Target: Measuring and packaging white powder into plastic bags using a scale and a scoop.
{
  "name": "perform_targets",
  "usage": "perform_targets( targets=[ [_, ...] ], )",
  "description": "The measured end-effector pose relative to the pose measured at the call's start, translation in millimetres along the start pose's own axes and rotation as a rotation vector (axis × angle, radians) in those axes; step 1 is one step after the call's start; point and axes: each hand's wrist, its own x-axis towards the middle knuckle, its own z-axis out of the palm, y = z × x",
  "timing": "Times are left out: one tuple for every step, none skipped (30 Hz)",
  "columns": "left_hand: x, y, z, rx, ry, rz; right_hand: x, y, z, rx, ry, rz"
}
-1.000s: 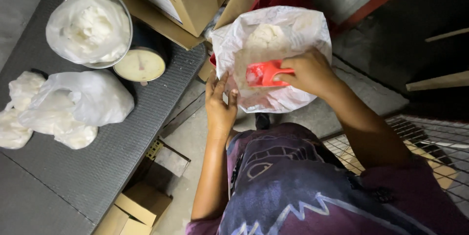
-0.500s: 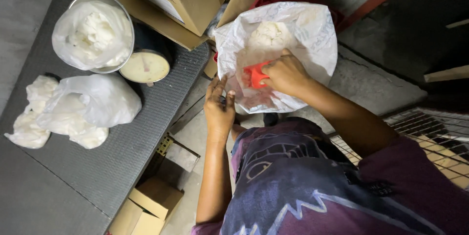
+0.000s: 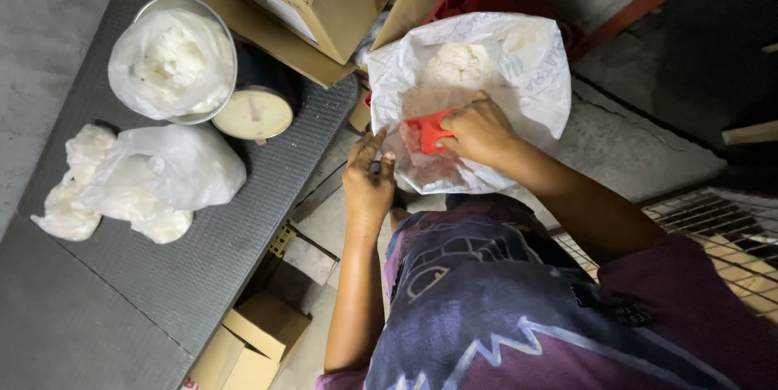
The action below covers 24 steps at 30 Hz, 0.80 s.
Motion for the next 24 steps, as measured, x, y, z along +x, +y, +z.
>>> perform_targets(
  targets=[
    [-1,0,1,0.000,0.003,-0.003,1,-1,3,0.001,-0.002,-0.004],
    [-2,0,2,-0.001,0.006,-0.009,2,-2,6,-0.021,-0.015,0.010],
    [-1,0,2,-0.003,0.011,-0.010,4,-2,8,-0.045,-0.023,0.024],
    [-1,0,3,-0.002,0.016,-0.008,5,1,7,-0.047,-0.021,0.020],
    [-1,0,2,0.004,0.009,0.002,5,2,6,-0.035,-0.032,0.020],
    [-2,-1,2,0.010,0.001,0.013,6,4,6,-0.023,-0.044,0.019],
    [-2,-2,2,0.009,0.004,0.017,3,5,1,-0.027,-0.040,0.018],
    [-2,-4,2,0.018,0.007,0.029,1,6,-5,0.027,0.019,-0.010],
    [-2,-5,3,0.026,0.010,0.037,-1,7,-10,0.081,0.076,-0.040],
    [-1,-7,3,0.024,0.015,0.038,-3,9,-13,0.078,0.077,-0.043],
    [0,-8,4,0.021,0.018,0.054,-6,11,-16,0.098,0.084,-0.008],
    [0,-10,4,0.018,0.022,0.069,-9,13,-19,0.119,0.092,0.028],
    [0,-9,4,0.015,0.026,0.068,-12,14,-26,0.116,0.090,0.025],
    [1,-7,3,0.003,0.021,0.059,-15,15,-33,0.158,0.098,0.061],
    [3,-6,3,-0.009,0.015,0.054,-17,15,-40,0.199,0.108,0.100],
    [3,-3,1,-0.012,0.017,0.056,-21,15,-48,0.195,0.109,0.099],
    [5,0,-1,-0.053,0.004,0.036,-24,15,-56,0.213,0.132,0.115],
    [6,3,-2,-0.094,-0.011,0.016,-27,15,-63,0.231,0.154,0.131],
    [8,1,-2,-0.099,-0.012,0.020,-31,17,-69,0.224,0.155,0.133],
    [10,0,-2,-0.095,-0.002,0.040,-34,18,-75,0.241,0.172,0.132],
    [11,-2,-2,-0.090,0.010,0.057,-37,19,-81,0.258,0.188,0.129],
    [12,-2,-1,-0.096,0.010,0.058,-42,20,-85,0.252,0.187,0.130],
    [15,-2,-1,-0.100,0.007,0.058,-46,20,-89,0.281,0.211,0.131],
    [17,-2,-1,-0.105,0.004,0.057,-49,20,-93,0.310,0.234,0.133]
  ],
)
